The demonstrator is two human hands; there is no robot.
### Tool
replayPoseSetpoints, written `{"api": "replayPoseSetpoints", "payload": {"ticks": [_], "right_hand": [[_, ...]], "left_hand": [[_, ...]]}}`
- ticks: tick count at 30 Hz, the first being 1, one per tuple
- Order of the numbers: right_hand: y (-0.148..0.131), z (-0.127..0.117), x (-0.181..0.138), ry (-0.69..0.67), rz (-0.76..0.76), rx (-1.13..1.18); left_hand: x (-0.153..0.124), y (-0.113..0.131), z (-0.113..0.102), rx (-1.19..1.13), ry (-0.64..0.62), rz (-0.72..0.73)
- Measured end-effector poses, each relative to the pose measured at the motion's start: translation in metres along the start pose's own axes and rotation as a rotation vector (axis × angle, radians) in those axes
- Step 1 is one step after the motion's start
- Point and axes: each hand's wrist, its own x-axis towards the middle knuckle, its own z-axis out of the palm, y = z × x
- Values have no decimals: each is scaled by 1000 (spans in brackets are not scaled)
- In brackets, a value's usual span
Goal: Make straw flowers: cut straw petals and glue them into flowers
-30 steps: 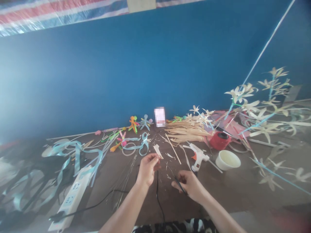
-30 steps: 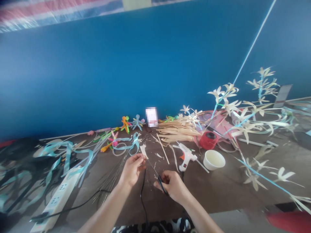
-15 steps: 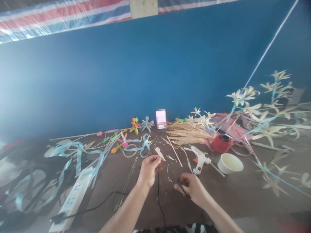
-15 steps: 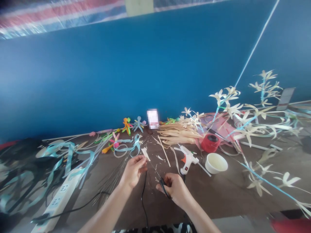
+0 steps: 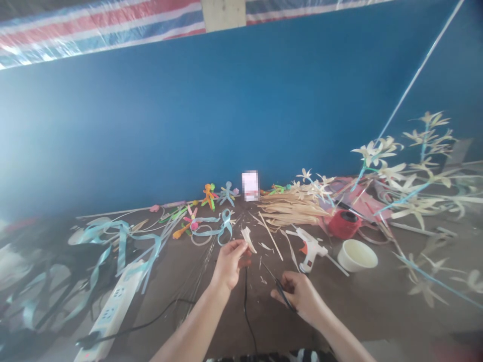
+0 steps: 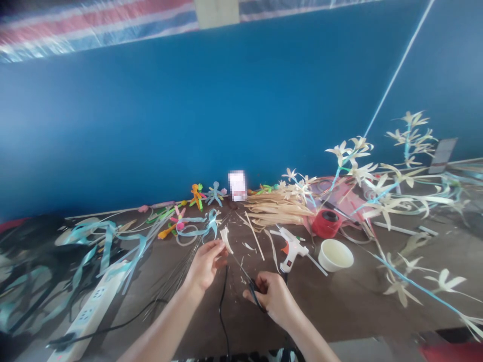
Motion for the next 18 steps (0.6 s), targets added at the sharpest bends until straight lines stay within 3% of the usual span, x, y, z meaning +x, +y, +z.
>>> {"api": "replayPoseSetpoints", "payload": {"ticks": [18], "right_hand": [[7,4,0,3,5,28]], "left_hand": [[-5,-3,4,54,28,27]]}}
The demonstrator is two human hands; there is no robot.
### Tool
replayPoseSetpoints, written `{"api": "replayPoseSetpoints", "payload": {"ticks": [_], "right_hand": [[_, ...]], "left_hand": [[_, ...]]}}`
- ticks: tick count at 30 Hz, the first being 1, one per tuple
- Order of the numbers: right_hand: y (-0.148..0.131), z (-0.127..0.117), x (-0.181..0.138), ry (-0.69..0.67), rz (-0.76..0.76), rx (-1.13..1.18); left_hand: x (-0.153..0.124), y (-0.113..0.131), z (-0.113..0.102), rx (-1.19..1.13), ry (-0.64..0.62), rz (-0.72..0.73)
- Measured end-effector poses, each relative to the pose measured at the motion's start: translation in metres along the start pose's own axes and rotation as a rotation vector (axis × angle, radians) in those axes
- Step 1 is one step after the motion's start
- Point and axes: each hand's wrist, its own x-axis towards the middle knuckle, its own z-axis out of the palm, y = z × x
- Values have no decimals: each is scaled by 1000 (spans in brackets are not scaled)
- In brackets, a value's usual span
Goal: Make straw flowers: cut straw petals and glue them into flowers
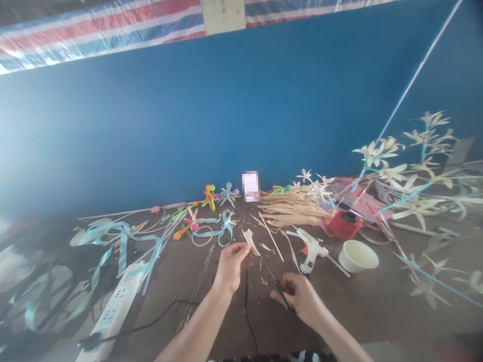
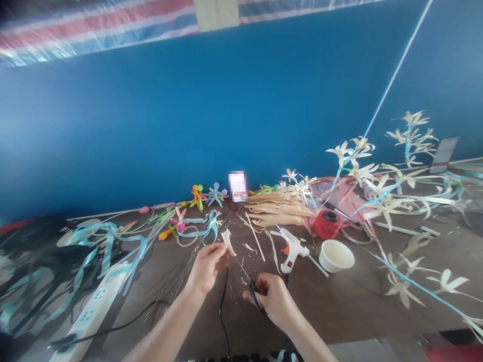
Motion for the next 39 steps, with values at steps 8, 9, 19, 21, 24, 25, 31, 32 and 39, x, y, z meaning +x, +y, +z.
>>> {"api": "replayPoseSetpoints", "payload": {"ticks": [8,9,19,21,24,25,31,32,39], "right_hand": [[-3,2,-1,25,-18,-26],[-5,2,-1,22,-18,-24],[-3,4,3,19,0,-2],[0,5,3,21,4,-7],[1,5,2,16,0,-15],[0,5,2,14,-2,-17],[-6,6,1,-7,8,1],[-7,6,1,-6,8,1],[-4,8,1,3,6,-30]], "left_hand": [[-1,2,1,-15,23,-9],[-1,2,1,-11,26,-10],[1,-6,-5,54,-19,45],[1,-4,-5,32,-40,18],[3,1,-6,-56,-33,-38],[5,3,-6,-78,-16,-48],[9,3,-7,-11,8,-37],[9,3,-7,1,4,-32],[7,-3,-7,-2,19,-16]]}}
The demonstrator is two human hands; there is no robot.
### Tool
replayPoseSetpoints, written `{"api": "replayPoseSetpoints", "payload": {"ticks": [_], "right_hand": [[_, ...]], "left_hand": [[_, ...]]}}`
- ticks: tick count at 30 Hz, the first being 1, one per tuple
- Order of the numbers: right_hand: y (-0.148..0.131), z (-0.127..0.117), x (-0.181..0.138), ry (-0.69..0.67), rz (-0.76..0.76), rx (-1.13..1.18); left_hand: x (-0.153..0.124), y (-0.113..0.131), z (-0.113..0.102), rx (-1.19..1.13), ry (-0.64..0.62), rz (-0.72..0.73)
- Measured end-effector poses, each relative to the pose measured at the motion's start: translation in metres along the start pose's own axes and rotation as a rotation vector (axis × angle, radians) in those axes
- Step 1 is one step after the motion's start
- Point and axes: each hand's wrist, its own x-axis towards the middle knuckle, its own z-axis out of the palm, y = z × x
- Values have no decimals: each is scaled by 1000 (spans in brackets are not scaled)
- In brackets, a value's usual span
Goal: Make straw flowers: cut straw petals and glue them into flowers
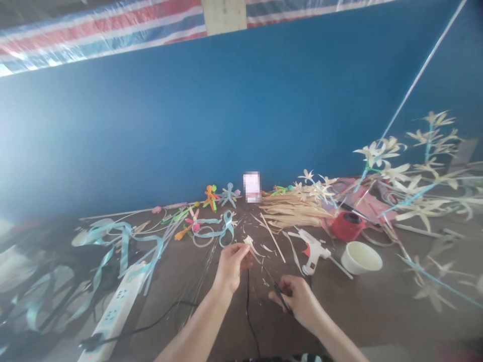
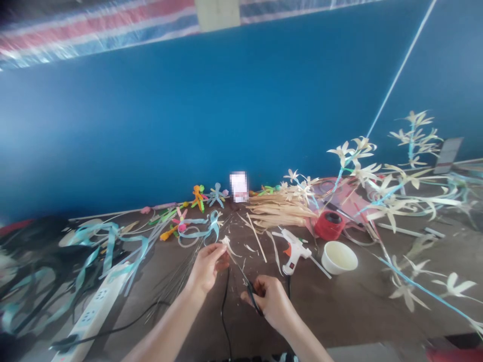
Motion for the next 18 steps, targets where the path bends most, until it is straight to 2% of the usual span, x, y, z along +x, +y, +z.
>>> {"api": "replayPoseSetpoints", "payload": {"ticks": [7,13,18], "right_hand": [[-3,4,1,2,37,65],[-10,3,0,-1,55,75],[-12,1,0,-18,87,74]], "left_hand": [[-2,-3,2,-59,30,-41],[-3,-2,-1,-53,-4,-58],[8,4,-5,6,-54,-63]]}}
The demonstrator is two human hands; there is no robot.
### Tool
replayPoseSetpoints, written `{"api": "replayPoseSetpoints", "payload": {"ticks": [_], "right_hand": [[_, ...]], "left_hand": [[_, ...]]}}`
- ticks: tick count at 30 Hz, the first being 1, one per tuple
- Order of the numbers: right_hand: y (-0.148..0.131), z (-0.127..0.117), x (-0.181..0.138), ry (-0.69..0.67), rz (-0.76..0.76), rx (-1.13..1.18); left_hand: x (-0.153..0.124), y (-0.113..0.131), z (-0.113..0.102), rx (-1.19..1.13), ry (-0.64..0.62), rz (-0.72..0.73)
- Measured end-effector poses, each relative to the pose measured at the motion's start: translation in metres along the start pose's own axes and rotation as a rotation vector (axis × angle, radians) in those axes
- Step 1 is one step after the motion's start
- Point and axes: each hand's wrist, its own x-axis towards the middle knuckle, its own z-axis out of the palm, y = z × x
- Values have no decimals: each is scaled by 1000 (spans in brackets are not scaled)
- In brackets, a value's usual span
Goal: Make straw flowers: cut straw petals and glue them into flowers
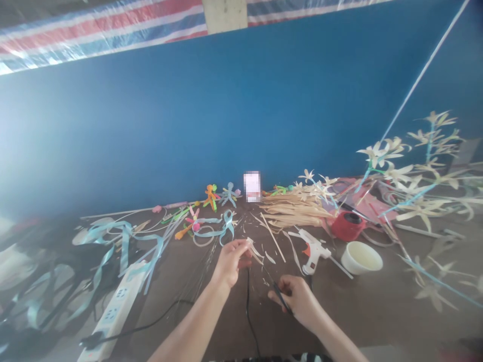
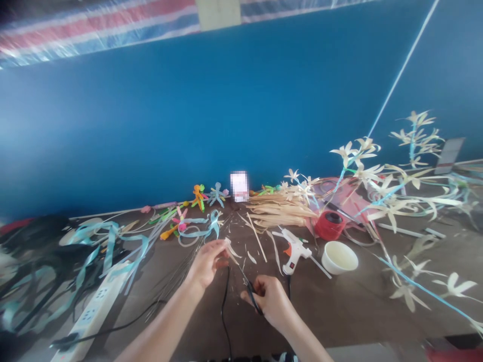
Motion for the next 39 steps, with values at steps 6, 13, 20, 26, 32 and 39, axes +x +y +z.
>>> {"api": "replayPoseSetpoints", "payload": {"ticks": [6,13,20,26,32,39], "right_hand": [[-3,1,4,12,26,27],[2,1,5,5,23,55],[2,3,5,32,23,29],[2,2,5,14,40,35],[5,3,7,11,37,71],[9,5,8,16,35,63]], "left_hand": [[8,-1,0,35,18,-1],[4,-6,3,-46,33,-59],[0,-9,4,-130,50,-91],[-1,-13,3,-109,47,-78],[-4,-12,6,-120,58,-65],[-4,-17,6,-176,56,-94]]}}
